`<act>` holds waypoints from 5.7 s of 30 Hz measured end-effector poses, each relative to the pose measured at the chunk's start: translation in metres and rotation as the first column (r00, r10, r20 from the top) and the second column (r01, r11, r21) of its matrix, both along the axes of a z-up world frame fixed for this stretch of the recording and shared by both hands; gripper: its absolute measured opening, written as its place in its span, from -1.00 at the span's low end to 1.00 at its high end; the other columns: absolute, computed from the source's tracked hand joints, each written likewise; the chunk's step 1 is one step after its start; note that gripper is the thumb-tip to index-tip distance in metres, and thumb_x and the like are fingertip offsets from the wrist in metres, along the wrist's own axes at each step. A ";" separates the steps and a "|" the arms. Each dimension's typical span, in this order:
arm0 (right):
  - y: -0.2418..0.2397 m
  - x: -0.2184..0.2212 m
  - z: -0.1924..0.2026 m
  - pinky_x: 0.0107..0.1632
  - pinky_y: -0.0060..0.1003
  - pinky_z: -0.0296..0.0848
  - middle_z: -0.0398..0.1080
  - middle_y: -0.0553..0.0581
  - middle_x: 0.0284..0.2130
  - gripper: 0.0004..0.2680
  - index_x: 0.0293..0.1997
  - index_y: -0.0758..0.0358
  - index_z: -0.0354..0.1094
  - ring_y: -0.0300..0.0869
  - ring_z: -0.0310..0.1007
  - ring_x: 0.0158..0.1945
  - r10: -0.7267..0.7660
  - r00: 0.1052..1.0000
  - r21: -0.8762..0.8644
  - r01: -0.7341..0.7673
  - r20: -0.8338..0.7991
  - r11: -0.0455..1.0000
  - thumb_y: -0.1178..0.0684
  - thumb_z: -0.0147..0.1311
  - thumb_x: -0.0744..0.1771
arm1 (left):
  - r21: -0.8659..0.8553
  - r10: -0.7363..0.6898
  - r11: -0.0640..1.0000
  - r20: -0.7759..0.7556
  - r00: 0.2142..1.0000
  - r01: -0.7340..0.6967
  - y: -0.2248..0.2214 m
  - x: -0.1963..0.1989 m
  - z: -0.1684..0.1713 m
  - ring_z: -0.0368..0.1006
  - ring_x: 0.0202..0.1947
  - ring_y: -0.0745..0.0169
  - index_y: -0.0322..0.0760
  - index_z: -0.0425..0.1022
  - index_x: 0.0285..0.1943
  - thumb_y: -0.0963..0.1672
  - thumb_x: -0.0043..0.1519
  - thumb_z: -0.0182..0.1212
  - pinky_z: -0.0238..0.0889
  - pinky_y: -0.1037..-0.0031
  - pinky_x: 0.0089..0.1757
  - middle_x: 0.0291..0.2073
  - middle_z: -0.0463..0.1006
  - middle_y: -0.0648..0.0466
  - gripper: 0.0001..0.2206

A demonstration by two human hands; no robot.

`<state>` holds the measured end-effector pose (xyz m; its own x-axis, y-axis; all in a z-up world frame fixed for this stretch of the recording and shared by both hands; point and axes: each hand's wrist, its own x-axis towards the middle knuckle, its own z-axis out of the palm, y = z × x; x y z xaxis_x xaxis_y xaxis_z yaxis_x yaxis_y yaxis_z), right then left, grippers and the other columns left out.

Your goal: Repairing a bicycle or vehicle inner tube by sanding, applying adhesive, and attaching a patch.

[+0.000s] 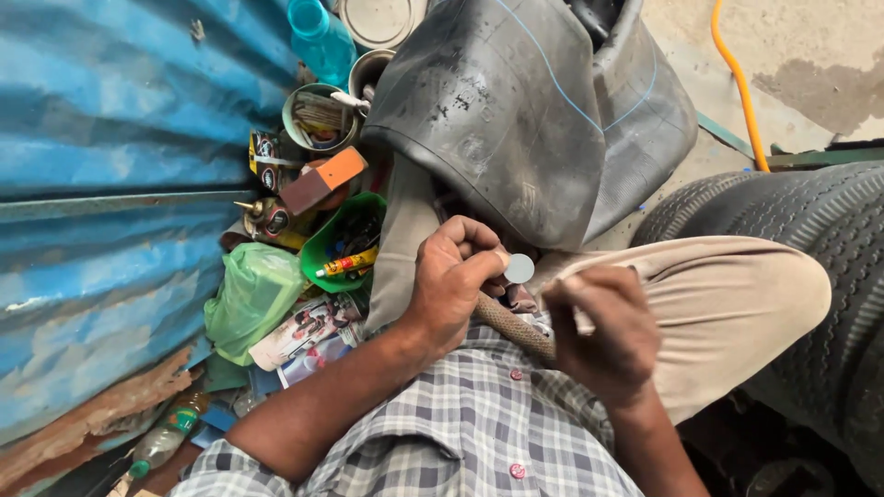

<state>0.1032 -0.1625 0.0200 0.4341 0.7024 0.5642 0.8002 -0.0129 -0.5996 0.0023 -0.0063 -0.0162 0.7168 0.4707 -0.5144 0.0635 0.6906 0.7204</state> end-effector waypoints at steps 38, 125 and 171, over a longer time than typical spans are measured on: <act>0.090 0.086 -0.036 -0.04 -0.40 0.53 0.45 0.14 -0.20 -0.64 0.20 0.47 0.26 -0.27 0.49 -0.14 0.178 0.285 0.147 -0.126 -0.942 0.981 0.28 0.28 0.30 | 0.656 0.272 0.727 -0.005 0.962 -0.202 0.068 0.004 -0.017 0.30 -0.57 0.54 -0.35 0.38 -0.45 -0.09 0.37 0.22 0.19 0.63 -0.47 -0.59 0.43 0.21 -0.67; 0.137 0.089 -0.093 0.26 -0.17 0.52 0.32 0.17 0.26 -0.50 0.54 0.22 0.13 -0.05 0.39 0.31 -0.104 0.912 -0.210 0.021 -0.396 0.978 0.12 0.30 0.41 | 0.831 0.470 0.387 0.195 0.861 -0.400 0.060 0.034 -0.034 0.37 -0.37 -0.10 -0.29 0.36 -0.27 -0.10 0.39 0.14 0.25 0.21 -0.26 -0.42 0.38 -0.13 -0.79; 0.130 0.074 -0.050 0.29 -0.20 0.40 0.33 0.31 0.28 -0.58 0.44 0.33 0.16 0.02 0.35 0.33 -0.161 0.905 -0.336 0.022 -0.393 0.942 0.05 0.13 0.41 | 0.892 0.377 0.253 0.266 0.887 -0.375 0.057 0.032 -0.040 0.47 -0.27 -0.09 -0.27 0.42 -0.16 -0.10 0.39 0.19 0.33 0.24 -0.21 -0.37 0.50 -0.05 -0.84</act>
